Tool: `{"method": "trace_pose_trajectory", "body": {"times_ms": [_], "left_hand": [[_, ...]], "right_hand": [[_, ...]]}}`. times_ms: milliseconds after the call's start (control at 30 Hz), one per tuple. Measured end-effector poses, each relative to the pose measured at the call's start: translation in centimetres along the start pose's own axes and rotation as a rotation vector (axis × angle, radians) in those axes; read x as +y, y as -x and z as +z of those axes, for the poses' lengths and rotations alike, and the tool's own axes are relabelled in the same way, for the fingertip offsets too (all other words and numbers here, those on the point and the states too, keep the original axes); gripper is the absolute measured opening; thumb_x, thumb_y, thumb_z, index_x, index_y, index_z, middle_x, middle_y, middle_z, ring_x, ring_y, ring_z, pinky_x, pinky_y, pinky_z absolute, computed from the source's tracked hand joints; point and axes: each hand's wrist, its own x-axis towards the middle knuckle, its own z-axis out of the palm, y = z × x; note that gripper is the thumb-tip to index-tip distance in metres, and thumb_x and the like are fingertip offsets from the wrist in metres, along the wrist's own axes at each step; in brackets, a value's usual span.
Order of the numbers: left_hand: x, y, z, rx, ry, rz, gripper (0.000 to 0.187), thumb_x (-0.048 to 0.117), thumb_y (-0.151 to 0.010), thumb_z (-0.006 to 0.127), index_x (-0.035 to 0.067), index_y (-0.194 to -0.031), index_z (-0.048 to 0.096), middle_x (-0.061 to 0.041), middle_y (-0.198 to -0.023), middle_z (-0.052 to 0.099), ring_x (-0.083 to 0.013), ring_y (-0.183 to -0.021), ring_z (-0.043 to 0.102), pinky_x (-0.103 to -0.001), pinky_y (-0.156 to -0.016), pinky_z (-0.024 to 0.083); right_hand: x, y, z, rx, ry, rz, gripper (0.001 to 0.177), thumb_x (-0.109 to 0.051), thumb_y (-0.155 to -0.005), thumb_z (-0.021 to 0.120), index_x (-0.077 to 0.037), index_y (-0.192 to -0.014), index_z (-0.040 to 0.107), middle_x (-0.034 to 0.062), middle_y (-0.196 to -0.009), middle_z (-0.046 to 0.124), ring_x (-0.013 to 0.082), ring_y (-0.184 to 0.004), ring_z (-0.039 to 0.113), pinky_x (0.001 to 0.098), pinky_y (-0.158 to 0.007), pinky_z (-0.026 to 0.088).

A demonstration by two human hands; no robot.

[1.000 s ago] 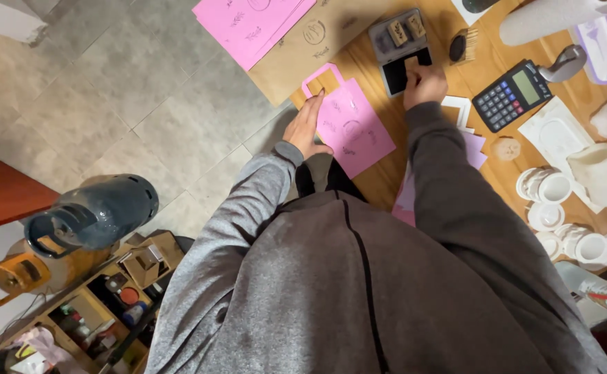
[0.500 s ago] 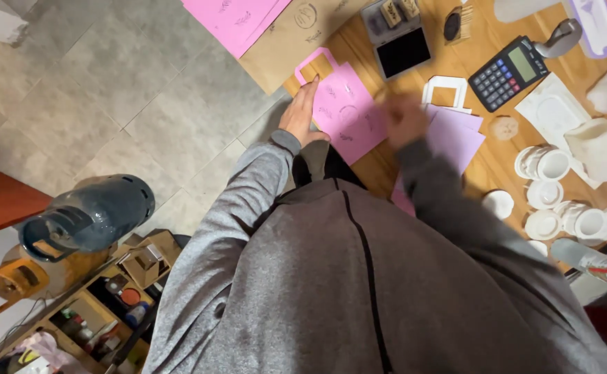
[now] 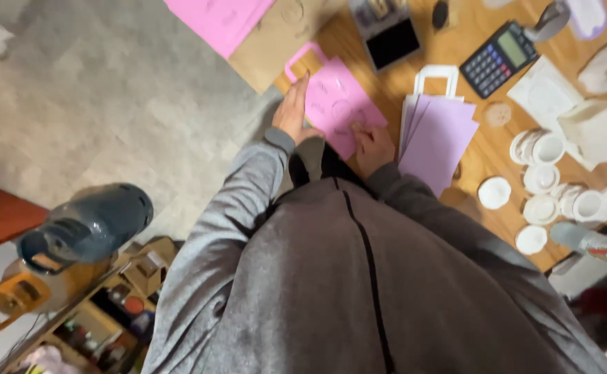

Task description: Stamp a logo onto paper gift bags using an ink pad and wooden stamps.

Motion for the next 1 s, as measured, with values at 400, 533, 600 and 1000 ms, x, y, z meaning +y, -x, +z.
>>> {"method": "trace_pose_trajectory", "body": {"times_ms": [400, 533, 600, 1000], "left_hand": [[0.9, 0.2, 0.1, 0.068, -0.051, 0.012, 0.155, 0.03, -0.04, 0.108, 0.005, -0.164, 0.018, -0.024, -0.152, 0.041, -0.0438, -0.142, 0.045, -0.05, -0.117, 0.045], [2.5, 1.0, -1.4, 0.028, -0.146, 0.042, 0.134, 0.028, -0.055, 0.101, 0.001, -0.159, 0.02, -0.02, -0.15, 0.043, -0.0356, -0.137, 0.048, -0.04, -0.116, 0.041], [3.3, 1.6, -1.9, 0.009, -0.156, 0.071, 0.131, 0.026, -0.056, 0.1, 0.0, -0.158, 0.022, -0.019, -0.149, 0.043, -0.0356, -0.137, 0.048, -0.04, -0.117, 0.041], [-7.1, 6.3, 14.6, 0.109, 0.377, -0.608, 0.033, 0.055, -0.093, 0.073, 0.024, -0.104, 0.074, -0.009, -0.1, 0.078, -0.0338, -0.102, 0.073, -0.046, -0.086, 0.061]], "right_hand": [[12.1, -15.4, 5.9, 0.109, 0.014, 0.059, 0.011, -0.035, -0.089, 0.087, -0.03, -0.09, 0.077, -0.0135, -0.086, 0.07, 0.0093, -0.076, 0.071, 0.0235, -0.067, 0.057], [12.5, -16.5, 10.0, -0.058, 0.028, 0.079, 0.017, -0.014, -0.091, 0.073, -0.012, -0.107, 0.077, 0.0063, -0.103, 0.067, 0.0313, -0.084, 0.065, 0.0392, -0.075, 0.054], [11.5, -16.0, 8.6, -0.097, 0.065, 0.089, 0.018, -0.014, -0.091, 0.071, -0.011, -0.107, 0.075, 0.006, -0.104, 0.067, 0.0312, -0.087, 0.064, 0.0388, -0.075, 0.053], [13.4, -2.3, 7.0, -0.629, -0.263, 0.808, 0.026, -0.047, -0.095, 0.078, -0.026, -0.109, 0.078, -0.0037, -0.087, 0.076, 0.016, -0.08, 0.074, 0.029, -0.065, 0.06]]}}
